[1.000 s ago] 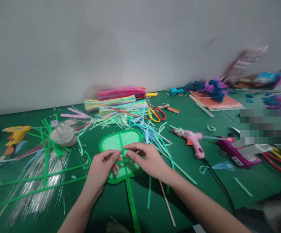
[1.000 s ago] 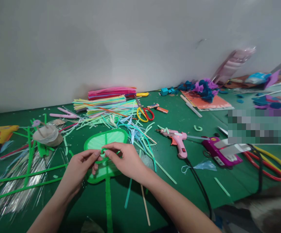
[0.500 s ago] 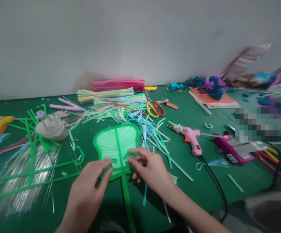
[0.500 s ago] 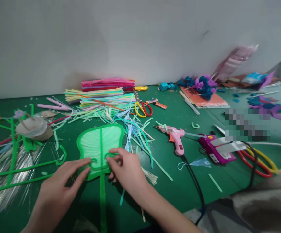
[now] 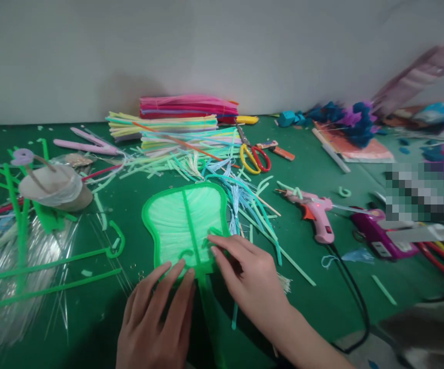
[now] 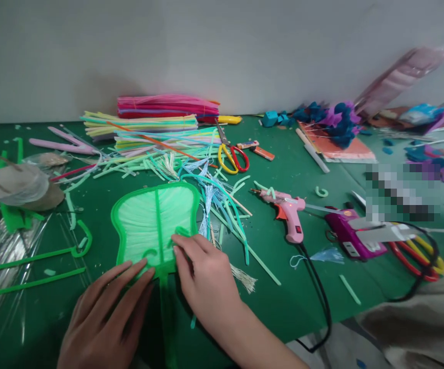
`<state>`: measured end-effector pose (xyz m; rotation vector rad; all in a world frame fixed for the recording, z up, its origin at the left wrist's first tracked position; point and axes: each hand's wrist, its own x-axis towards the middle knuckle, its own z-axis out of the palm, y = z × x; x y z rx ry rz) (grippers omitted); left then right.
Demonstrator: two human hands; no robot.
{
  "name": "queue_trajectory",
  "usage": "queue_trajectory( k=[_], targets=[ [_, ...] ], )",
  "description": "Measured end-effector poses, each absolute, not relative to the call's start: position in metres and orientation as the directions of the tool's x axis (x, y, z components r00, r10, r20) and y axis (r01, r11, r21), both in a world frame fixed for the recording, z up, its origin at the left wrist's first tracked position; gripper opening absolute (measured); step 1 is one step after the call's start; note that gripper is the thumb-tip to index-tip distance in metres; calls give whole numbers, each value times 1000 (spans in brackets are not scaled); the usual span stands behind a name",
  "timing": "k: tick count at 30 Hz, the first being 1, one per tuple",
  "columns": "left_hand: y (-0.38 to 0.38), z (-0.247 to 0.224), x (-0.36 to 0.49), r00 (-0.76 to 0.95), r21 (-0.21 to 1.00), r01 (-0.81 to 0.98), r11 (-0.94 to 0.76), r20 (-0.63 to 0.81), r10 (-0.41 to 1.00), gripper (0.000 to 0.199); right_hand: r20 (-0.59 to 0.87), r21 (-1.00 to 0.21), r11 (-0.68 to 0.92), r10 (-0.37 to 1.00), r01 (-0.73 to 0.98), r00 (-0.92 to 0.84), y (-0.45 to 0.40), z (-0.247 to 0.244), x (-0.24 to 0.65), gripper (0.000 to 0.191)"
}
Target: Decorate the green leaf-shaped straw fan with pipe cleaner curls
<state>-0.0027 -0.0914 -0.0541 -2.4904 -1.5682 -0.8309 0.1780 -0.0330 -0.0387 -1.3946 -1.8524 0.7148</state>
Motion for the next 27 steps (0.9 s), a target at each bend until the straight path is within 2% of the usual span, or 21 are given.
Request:
queue_trajectory(
  k=[4, 8, 14, 16, 21, 27],
  targets=[
    [-93, -59, -1, 358, 152, 871, -467, 453, 816, 41, 199, -729, 317, 946, 606, -256, -34, -41, 178, 28],
    [-91, -57, 1, 302, 184, 887, -423, 461, 834, 35, 240, -653, 358, 934, 667, -266, -37, -42, 180, 23],
    [-92, -55, 0, 322, 138, 893, -429, 472, 821, 33, 229, -645, 394, 917, 654, -326, -40, -36, 181, 15],
    [-92, -56, 0, 306, 154, 895, -418, 469, 828, 33, 228, -645, 393, 918, 655, -325, -41, -36, 179, 14],
    [-93, -59, 1, 241, 288, 863, -416, 490, 838, 34, 213, -642, 398, 914, 656, -346, -41, -38, 174, 12],
    [-96, -68, -1, 229, 252, 882, -399, 510, 829, 31, 212, -600, 434, 896, 672, -389, -37, -41, 168, 16]
  ],
)
